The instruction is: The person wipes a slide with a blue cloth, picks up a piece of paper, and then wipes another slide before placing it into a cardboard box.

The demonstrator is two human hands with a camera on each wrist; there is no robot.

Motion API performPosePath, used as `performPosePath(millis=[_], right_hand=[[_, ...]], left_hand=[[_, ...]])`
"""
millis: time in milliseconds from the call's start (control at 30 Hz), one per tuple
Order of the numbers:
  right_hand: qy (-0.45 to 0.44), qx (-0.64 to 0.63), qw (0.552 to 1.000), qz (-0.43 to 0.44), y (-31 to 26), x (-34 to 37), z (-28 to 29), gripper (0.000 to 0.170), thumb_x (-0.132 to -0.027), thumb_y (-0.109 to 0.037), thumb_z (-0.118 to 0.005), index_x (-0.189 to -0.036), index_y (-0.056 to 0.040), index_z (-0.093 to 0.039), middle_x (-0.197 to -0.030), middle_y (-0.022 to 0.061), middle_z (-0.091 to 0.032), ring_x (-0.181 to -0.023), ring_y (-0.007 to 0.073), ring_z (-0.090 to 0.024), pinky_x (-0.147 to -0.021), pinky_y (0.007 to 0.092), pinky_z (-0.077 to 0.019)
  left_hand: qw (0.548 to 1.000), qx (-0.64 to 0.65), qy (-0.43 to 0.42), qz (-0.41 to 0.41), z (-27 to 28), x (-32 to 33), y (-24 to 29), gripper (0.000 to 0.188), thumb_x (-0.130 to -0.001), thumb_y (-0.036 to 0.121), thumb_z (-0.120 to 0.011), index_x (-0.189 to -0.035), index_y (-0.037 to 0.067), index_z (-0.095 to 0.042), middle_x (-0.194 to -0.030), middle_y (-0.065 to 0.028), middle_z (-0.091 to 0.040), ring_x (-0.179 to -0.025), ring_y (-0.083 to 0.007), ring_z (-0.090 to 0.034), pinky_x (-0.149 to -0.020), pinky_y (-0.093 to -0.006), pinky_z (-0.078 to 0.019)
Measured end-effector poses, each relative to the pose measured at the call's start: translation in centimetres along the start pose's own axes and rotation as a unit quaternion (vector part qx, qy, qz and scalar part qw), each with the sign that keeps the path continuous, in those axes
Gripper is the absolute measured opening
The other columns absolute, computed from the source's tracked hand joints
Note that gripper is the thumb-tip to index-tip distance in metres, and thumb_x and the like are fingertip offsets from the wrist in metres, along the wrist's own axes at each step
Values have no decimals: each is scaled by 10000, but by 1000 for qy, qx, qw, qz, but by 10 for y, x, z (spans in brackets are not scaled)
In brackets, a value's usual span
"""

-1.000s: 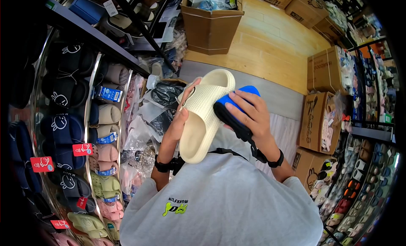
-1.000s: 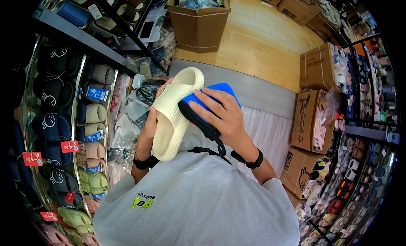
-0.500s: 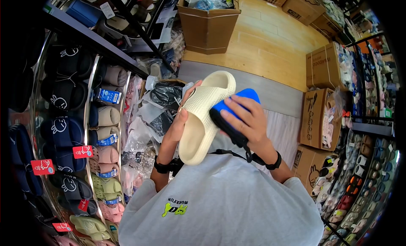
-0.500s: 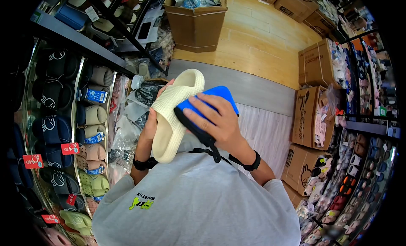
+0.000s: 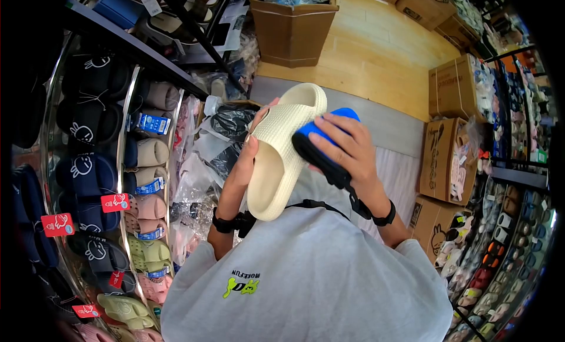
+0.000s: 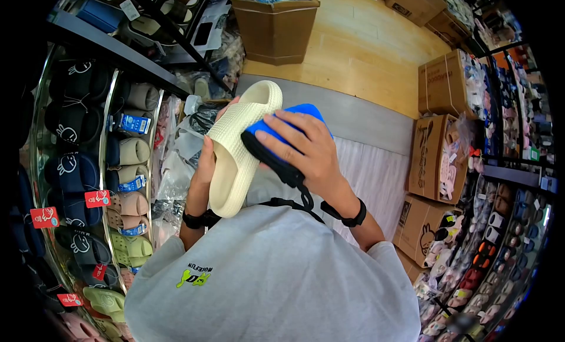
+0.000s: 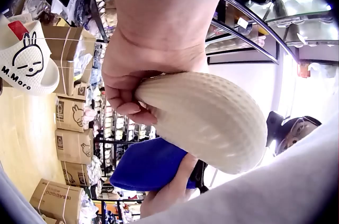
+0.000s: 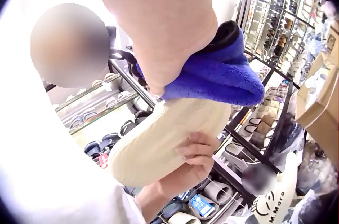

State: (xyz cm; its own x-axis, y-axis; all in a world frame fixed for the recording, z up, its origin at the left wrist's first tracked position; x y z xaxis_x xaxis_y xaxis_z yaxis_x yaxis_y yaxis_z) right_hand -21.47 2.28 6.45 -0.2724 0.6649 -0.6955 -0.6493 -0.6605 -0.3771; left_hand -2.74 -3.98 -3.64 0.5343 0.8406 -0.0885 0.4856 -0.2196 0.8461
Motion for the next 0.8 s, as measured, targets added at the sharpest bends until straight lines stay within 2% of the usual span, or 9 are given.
performPosePath(millis=[167,233,267,400,533,633,667,800], right_hand=[[17,5,1000,14,-12,1,1,529,-809,-263,-898,-1311,-140,-780,-1400,92,-741,-1231,352,-709,-983,445,-578],[-16,5,998,52,-18,6,-3,484,-849,-267,-854,-1311,-145,-781,-1405,90,-737,-1232,340,-706,-998,440,-566],[-22,7,999,47,-18,5,-2,477,-856,-255,-847,-1316,-146,-780,-1404,93,-737,-1233,340,-706,-1004,443,-563],[17,9,1000,11,-1,-1,1,510,-847,-254,-867,-1332,-128,-775,-1409,101,-735,-1234,345,-705,-1001,456,-568],[7,1,1000,30,-19,1,-3,521,-833,-253,-884,-1327,-130,-777,-1408,104,-734,-1237,338,-706,-1004,466,-571],[-34,13,996,80,-28,10,-12,450,-897,-243,-774,-1339,-158,-775,-1420,70,-733,-1283,299,-698,-1038,435,-550],[-47,24,996,72,-24,9,-11,431,-921,-229,-719,-1345,-171,-771,-1425,62,-731,-1300,289,-692,-1055,432,-542],[16,3,1000,23,-3,-9,-2,561,-813,-244,-895,-1346,-127,-768,-1410,91,-731,-1228,347,-707,-1006,466,-567]], left_hand=[[1000,10,-16,-5,-3,-1,-1,1051,-1050,758,-491,-1725,-1,-221,-1714,-183,-386,-1571,-287,-425,-1305,-436,-327],[1000,-28,0,-5,-1,-2,-2,1103,-1014,846,-435,-1736,45,-203,-1721,-211,-382,-1561,-336,-449,-1303,-469,-358],[1000,-17,-2,-6,-2,-1,0,1079,-1031,828,-413,-1733,34,-210,-1728,-206,-375,-1576,-334,-428,-1311,-467,-342],[1000,5,11,-20,-6,4,6,1053,-1053,766,-468,-1723,-6,-215,-1728,-184,-365,-1589,-291,-400,-1320,-437,-303],[1000,17,15,-15,-8,5,2,1048,-1054,765,-466,-1725,0,-213,-1718,-187,-381,-1587,-291,-402,-1322,-438,-299],[999,35,19,-18,-8,5,1,1001,-1076,734,-439,-1727,10,-211,-1724,-191,-376,-1595,-304,-391,-1327,-447,-290],[998,50,26,-22,-5,5,-1,974,-1088,718,-417,-1729,15,-209,-1726,-195,-374,-1595,-312,-392,-1328,-454,-289],[995,98,12,-22,-4,4,-2,908,-1116,675,-359,-1735,30,-203,-1757,-189,-324,-1617,-320,-356,-1336,-467,-280]])
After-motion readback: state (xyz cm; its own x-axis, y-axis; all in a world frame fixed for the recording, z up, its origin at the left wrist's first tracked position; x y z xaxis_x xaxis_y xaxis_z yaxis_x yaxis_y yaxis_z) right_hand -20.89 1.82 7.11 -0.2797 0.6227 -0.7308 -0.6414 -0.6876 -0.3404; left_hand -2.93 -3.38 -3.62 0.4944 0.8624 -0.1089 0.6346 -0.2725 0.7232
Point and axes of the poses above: each hand's wrist, its own x-axis away from the middle knuckle, its own z-axis out of the back of the hand, y = z × x, the point moved 6 cm from there along -x, towards the middle knuckle
